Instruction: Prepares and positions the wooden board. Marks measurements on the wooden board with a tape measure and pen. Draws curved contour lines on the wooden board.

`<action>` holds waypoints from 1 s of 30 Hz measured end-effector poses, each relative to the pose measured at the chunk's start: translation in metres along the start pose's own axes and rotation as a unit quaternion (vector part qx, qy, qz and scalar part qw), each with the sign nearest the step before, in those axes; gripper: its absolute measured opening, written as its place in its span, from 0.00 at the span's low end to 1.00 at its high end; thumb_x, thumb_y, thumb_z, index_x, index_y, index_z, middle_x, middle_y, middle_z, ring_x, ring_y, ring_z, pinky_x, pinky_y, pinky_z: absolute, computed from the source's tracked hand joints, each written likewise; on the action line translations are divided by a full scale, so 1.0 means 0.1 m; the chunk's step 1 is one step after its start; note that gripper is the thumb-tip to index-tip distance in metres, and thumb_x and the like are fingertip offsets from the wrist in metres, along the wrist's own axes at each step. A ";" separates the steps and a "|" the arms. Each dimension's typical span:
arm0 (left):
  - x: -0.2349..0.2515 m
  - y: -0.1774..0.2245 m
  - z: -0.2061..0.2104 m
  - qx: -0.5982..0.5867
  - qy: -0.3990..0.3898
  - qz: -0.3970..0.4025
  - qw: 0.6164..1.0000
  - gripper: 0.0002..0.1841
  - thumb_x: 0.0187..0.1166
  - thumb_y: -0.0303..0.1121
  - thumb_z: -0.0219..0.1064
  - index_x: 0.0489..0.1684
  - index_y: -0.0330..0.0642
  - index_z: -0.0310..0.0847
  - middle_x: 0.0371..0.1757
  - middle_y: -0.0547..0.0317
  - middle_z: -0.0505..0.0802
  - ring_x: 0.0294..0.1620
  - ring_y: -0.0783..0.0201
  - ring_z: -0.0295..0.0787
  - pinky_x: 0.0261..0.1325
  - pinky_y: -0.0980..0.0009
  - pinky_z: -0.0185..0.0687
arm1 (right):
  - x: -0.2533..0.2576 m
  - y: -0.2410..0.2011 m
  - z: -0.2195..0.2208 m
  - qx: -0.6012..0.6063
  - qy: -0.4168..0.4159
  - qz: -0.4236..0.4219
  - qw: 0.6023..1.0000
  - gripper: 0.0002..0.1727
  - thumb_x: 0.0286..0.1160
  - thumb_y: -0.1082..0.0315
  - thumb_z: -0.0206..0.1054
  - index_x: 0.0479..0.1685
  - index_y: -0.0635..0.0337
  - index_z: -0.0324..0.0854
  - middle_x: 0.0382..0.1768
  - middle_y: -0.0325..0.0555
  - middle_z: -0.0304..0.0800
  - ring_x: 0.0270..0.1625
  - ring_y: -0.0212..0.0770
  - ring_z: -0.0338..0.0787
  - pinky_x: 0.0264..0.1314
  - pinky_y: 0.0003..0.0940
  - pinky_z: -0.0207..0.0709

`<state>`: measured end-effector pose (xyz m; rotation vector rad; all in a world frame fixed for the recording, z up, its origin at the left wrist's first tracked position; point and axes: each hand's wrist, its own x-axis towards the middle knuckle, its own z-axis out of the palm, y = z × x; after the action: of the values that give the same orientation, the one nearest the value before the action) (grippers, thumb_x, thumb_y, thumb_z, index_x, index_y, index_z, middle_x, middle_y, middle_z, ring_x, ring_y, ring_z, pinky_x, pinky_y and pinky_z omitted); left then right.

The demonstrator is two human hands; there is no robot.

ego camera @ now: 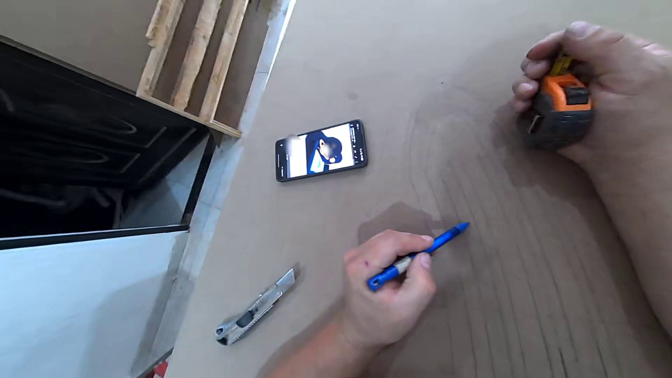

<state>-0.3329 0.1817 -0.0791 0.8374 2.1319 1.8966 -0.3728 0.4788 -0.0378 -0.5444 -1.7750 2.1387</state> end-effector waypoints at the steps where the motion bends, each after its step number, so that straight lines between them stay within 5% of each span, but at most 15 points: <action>1: 0.00 0.00 0.00 -0.001 0.002 0.001 1.000 0.07 0.77 0.26 0.67 0.42 0.32 0.91 0.35 0.53 0.95 0.32 0.65 0.93 0.34 0.71 0.93 | 0.12 0.29 -0.20 0.040 -0.043 -0.073 0.996 0.23 0.95 0.63 0.41 0.49 0.62 0.84 0.35 0.41 0.88 0.35 0.36 0.91 0.40 0.29 0.90; 4: 0.01 0.01 0.01 0.000 0.003 0.003 1.000 0.08 0.77 0.26 0.67 0.42 0.32 0.91 0.35 0.53 0.95 0.32 0.65 0.93 0.34 0.71 0.93 | 0.20 0.42 -0.28 0.063 -0.035 -0.073 0.995 0.22 0.94 0.56 0.47 0.46 0.52 0.88 0.33 0.35 0.89 0.33 0.34 0.90 0.37 0.31 0.90; 30: 0.01 0.01 0.02 0.003 0.006 0.001 1.000 0.08 0.76 0.26 0.67 0.41 0.32 0.91 0.33 0.54 0.95 0.32 0.65 0.93 0.33 0.71 0.93 | 0.18 0.38 -0.26 0.054 -0.022 -0.066 0.996 0.22 0.95 0.57 0.47 0.45 0.54 0.87 0.33 0.36 0.89 0.33 0.34 0.90 0.38 0.31 0.90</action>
<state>-0.3326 0.1840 -0.0785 0.8313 2.1466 1.9020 -0.3759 0.5021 -0.0807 -0.3457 -1.6570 2.1555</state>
